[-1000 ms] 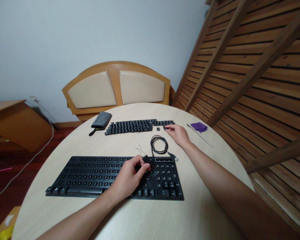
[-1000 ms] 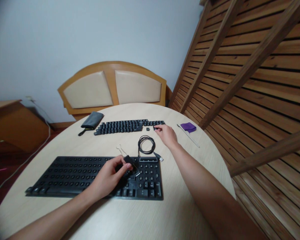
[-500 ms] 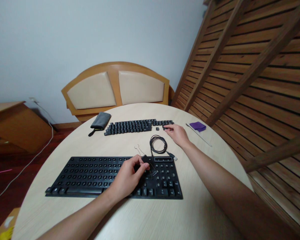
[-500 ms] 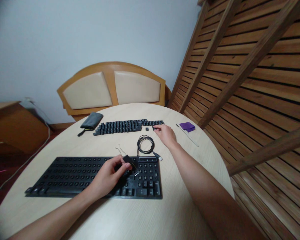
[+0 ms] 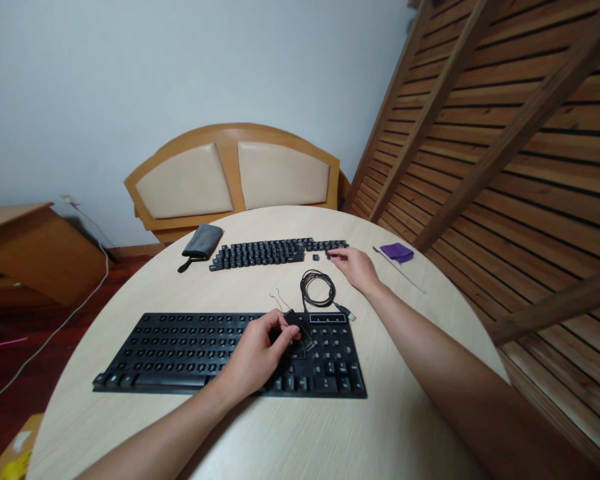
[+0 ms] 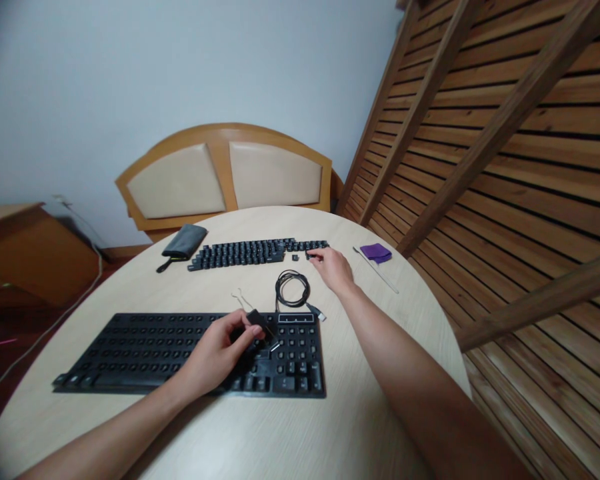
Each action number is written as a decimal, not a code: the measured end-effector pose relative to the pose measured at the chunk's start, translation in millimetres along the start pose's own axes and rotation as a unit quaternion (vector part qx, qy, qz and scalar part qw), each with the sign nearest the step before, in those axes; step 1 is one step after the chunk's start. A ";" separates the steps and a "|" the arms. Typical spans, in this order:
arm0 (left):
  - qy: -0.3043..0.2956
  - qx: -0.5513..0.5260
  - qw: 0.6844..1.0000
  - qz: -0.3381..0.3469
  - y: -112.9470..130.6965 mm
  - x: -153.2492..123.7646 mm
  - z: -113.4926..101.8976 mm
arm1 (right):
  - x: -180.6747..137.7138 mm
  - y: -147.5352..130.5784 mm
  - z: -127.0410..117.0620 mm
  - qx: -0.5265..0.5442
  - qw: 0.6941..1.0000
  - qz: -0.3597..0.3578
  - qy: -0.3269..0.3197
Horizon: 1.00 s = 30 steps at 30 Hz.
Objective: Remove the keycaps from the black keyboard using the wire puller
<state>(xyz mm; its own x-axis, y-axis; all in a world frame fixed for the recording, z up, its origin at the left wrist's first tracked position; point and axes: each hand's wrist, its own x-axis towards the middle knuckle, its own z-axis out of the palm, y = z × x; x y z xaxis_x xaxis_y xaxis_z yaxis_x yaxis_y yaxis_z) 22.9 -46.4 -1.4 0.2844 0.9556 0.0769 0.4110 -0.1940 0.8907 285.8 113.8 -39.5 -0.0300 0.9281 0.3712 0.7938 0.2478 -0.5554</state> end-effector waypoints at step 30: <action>-0.009 0.002 1.000 -0.002 -2.4 -2.7 -0.5 | -7.1 -4.5 -11.4 -0.120 0.993 0.017 -0.011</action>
<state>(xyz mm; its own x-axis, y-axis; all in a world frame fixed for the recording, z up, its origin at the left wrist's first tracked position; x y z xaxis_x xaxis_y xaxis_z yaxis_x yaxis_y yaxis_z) 20.7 -48.4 -3.6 0.2991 0.9519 0.0658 0.4162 -0.1922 0.8887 289.4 103.0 -31.2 -0.0112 0.9413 0.3374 0.9165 0.1446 -0.3730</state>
